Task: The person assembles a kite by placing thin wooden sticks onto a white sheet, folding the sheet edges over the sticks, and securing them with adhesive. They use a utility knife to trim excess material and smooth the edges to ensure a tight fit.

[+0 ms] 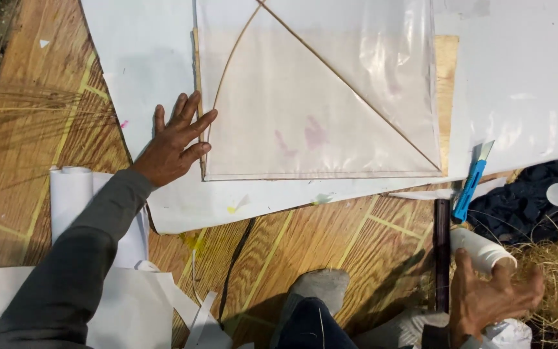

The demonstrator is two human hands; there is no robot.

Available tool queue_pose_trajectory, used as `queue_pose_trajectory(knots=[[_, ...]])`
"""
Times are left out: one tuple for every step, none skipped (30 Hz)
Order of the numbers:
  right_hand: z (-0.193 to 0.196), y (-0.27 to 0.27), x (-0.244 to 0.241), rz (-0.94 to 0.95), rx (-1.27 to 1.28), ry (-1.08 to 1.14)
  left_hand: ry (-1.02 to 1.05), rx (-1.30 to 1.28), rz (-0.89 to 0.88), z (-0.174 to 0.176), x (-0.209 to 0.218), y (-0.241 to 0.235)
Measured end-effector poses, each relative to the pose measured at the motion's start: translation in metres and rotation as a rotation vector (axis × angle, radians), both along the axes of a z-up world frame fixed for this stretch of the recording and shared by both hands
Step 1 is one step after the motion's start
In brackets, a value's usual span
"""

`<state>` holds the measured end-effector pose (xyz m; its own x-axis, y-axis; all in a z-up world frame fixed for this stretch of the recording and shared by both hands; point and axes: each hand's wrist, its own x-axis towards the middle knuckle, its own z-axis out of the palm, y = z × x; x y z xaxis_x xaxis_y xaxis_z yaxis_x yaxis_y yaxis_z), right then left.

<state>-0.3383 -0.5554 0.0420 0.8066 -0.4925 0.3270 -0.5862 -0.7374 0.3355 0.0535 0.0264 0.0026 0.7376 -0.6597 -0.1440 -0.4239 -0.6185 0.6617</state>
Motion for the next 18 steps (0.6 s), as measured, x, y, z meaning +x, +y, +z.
queue_pose_trajectory(knots=[[0.001,-0.001,0.001,-0.002,0.000,-0.002,-0.002,0.000,-0.002,0.000,0.000,0.000],[0.001,-0.003,0.003,-0.080,0.111,-0.008,0.006,0.001,0.001,0.000,0.000,0.001],[0.003,-0.005,0.004,-0.157,0.220,-0.013,0.014,0.000,0.004,-0.001,0.000,0.000],[0.015,0.003,0.017,-0.158,0.218,-0.015,0.012,-0.002,0.003,-0.001,0.000,0.000],[0.028,0.011,0.029,-0.241,0.304,0.043,0.007,0.003,0.002,-0.002,0.000,0.000],[0.040,0.019,0.041,-0.325,0.390,0.101,0.002,0.009,0.002,-0.002,0.000,0.000],[0.034,0.010,0.034,-0.322,0.389,0.101,0.001,0.008,0.004,-0.004,0.000,0.000],[0.028,0.002,0.026,-0.305,0.376,0.131,-0.006,0.021,0.001,-0.006,0.001,0.000],[0.022,-0.007,0.019,-0.285,0.365,0.161,-0.012,0.036,0.000,-0.008,0.000,0.002],[0.019,-0.010,0.017,-0.280,0.365,0.162,-0.012,0.036,0.005,-0.006,0.000,0.002],[0.017,-0.013,0.014,-0.222,0.235,0.223,-0.009,0.019,0.005,-0.005,0.000,0.002],[0.015,-0.017,0.011,-0.163,0.104,0.282,-0.006,0.002,0.005,-0.004,0.000,0.001],[0.016,-0.013,0.011,-0.160,0.103,0.282,-0.005,0.001,0.008,-0.003,0.000,0.001],[0.017,-0.010,0.012,-0.200,0.168,0.226,0.006,-0.001,0.009,-0.002,0.000,0.000],[0.018,-0.006,0.013,-0.240,0.234,0.168,0.017,-0.004,0.008,-0.001,0.001,0.000],[0.017,-0.007,0.012,-0.237,0.234,0.168,0.016,-0.003,0.011,-0.001,0.001,0.000],[0.016,-0.009,0.011,-0.254,0.234,0.194,0.018,0.002,0.008,-0.001,0.000,0.000],[0.015,-0.011,0.010,-0.272,0.233,0.220,0.020,0.008,0.004,-0.001,0.000,0.000]])
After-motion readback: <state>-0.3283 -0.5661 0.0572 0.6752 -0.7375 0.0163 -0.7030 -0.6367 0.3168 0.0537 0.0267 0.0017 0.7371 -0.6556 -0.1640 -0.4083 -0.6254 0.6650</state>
